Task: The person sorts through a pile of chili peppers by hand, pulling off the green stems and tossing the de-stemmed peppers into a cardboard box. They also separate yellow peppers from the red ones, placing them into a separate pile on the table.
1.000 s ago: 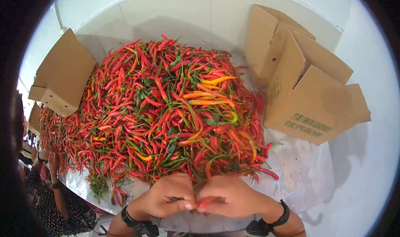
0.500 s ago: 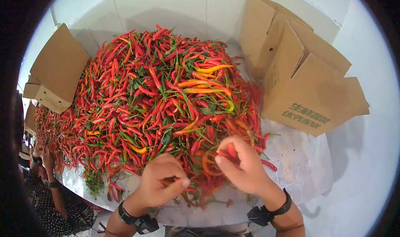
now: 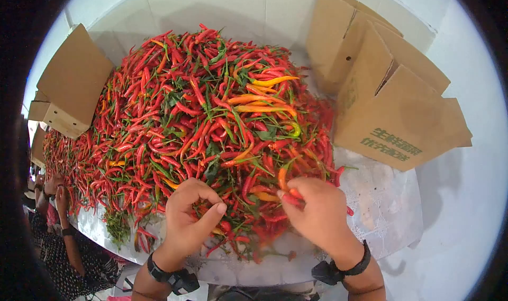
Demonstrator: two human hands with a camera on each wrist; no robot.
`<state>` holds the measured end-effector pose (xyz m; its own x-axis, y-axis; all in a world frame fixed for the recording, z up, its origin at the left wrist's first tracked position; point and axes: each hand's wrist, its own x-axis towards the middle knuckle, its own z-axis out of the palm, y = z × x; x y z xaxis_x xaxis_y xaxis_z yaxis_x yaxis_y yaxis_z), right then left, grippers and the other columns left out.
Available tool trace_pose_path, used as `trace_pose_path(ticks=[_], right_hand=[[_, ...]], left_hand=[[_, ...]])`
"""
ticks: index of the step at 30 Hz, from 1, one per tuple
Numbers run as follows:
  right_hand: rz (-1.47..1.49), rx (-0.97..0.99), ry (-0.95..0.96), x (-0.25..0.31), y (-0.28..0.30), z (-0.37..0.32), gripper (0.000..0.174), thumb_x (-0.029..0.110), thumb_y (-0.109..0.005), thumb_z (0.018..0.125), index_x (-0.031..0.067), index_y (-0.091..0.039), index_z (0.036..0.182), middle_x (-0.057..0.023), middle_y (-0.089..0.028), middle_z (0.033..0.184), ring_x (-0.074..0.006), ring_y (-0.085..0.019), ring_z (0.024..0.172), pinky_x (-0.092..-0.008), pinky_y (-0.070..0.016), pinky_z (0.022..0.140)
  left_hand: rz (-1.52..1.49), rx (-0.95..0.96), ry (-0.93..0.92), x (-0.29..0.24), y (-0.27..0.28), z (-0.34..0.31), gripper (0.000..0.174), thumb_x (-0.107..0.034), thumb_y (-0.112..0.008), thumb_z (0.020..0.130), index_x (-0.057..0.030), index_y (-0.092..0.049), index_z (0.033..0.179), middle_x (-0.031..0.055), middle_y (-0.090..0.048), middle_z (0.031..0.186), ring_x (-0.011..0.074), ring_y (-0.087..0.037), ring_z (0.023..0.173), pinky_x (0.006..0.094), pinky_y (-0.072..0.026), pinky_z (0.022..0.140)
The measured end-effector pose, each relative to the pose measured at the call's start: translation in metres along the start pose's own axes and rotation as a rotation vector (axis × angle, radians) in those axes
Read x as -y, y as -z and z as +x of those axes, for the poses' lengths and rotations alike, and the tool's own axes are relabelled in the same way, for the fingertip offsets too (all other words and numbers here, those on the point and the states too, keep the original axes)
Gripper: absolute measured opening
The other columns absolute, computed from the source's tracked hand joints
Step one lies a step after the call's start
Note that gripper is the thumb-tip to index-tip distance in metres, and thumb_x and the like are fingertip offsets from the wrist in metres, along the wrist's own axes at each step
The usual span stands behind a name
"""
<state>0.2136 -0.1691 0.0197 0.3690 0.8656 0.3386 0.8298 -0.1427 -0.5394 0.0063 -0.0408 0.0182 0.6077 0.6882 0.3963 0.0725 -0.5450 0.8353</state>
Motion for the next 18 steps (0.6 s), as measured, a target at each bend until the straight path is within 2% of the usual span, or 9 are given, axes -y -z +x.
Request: trace_pose_path(ticks=[1, 2, 5, 6, 9, 12, 15, 18], right_hand=[[0.025, -0.030, -0.044, 0.000, 0.002, 0.003, 0.020, 0.020, -0.077, 0.079, 0.0058, -0.069, 0.091, -0.0127, -0.068, 0.079, -0.0313, -0.066, 0.070, -0.0374, -0.0526, 0.062], [0.101, -0.024, -0.001, -0.004, 0.004, 0.004, 0.020, 0.017, -0.079, 0.080, 0.0034, -0.069, 0.091, -0.0109, -0.069, 0.079, -0.0247, -0.067, 0.068, -0.0325, -0.0518, 0.061], [0.499, 0.117, -0.067, 0.001, 0.008, -0.003, 0.021, 0.014, -0.078, 0.083, 0.0012, -0.069, 0.096, -0.0099, -0.071, 0.084, -0.0158, -0.067, 0.072, -0.0284, -0.0510, 0.063], [0.631, 0.130, 0.007, -0.001, 0.004, -0.005, 0.021, 0.012, -0.076, 0.087, 0.0001, -0.068, 0.102, -0.0084, -0.072, 0.091, -0.0104, -0.066, 0.077, -0.0254, -0.0504, 0.066], [0.810, 0.212, -0.066, 0.005, 0.006, -0.009, 0.019, 0.011, -0.073, 0.090, 0.0002, -0.068, 0.104, -0.0072, -0.070, 0.092, -0.0099, -0.064, 0.077, -0.0252, -0.0506, 0.066], [0.922, 0.360, -0.120, 0.005, 0.008, -0.008, 0.017, 0.014, -0.068, 0.094, 0.0002, -0.069, 0.104, -0.0051, -0.069, 0.091, -0.0092, -0.063, 0.076, -0.0254, -0.0507, 0.066], [1.099, 0.482, -0.275, 0.007, 0.008, -0.006, 0.019, 0.018, -0.063, 0.098, 0.0004, -0.069, 0.104, -0.0042, -0.069, 0.091, -0.0088, -0.062, 0.075, -0.0254, -0.0502, 0.065], [1.189, 0.519, -0.352, 0.004, 0.005, -0.005, 0.023, 0.021, -0.060, 0.100, 0.0002, -0.069, 0.100, -0.0027, -0.068, 0.091, -0.0084, -0.060, 0.074, -0.0245, -0.0497, 0.064]], left_hand=[[-0.002, -0.013, -0.013, 0.000, 0.000, 0.000, 0.007, -0.008, -0.073, 0.078, -0.0051, -0.067, 0.081, 0.0073, -0.064, 0.078, 0.0230, -0.059, 0.074, 0.0345, -0.0451, 0.069], [-0.005, -0.025, -0.027, 0.000, 0.000, 0.000, 0.008, -0.007, -0.073, 0.078, -0.0052, -0.068, 0.084, 0.0072, -0.065, 0.079, 0.0229, -0.060, 0.076, 0.0343, -0.0455, 0.070], [-0.010, -0.022, -0.043, -0.002, 0.000, -0.002, 0.015, -0.009, -0.075, 0.080, -0.0034, -0.068, 0.093, 0.0066, -0.065, 0.086, 0.0204, -0.059, 0.082, 0.0335, -0.0459, 0.077], [-0.007, -0.013, -0.041, -0.002, 0.001, -0.003, 0.018, -0.010, -0.075, 0.081, -0.0026, -0.068, 0.096, 0.0062, -0.065, 0.088, 0.0192, -0.059, 0.085, 0.0331, -0.0459, 0.079], [0.025, -0.087, -0.165, -0.006, -0.001, 0.000, 0.024, -0.014, -0.078, 0.079, -0.0066, -0.072, 0.101, 0.0067, -0.067, 0.087, 0.0241, -0.061, 0.083, 0.0349, -0.0467, 0.075], [0.076, 0.023, -0.226, -0.011, 0.002, 0.004, 0.025, -0.018, -0.079, 0.078, -0.0067, -0.071, 0.099, 0.0065, -0.067, 0.090, 0.0253, -0.062, 0.086, 0.0366, -0.0469, 0.076], [0.054, 0.147, -0.274, -0.001, -0.001, 0.002, 0.023, -0.018, -0.079, 0.078, -0.0068, -0.071, 0.097, 0.0069, -0.067, 0.089, 0.0262, -0.062, 0.083, 0.0380, -0.0466, 0.077], [-0.004, 0.132, -0.178, -0.008, -0.003, 0.003, 0.016, -0.019, -0.075, 0.083, -0.0065, -0.070, 0.091, 0.0057, -0.068, 0.088, 0.0237, -0.062, 0.081, 0.0378, -0.0457, 0.079]])
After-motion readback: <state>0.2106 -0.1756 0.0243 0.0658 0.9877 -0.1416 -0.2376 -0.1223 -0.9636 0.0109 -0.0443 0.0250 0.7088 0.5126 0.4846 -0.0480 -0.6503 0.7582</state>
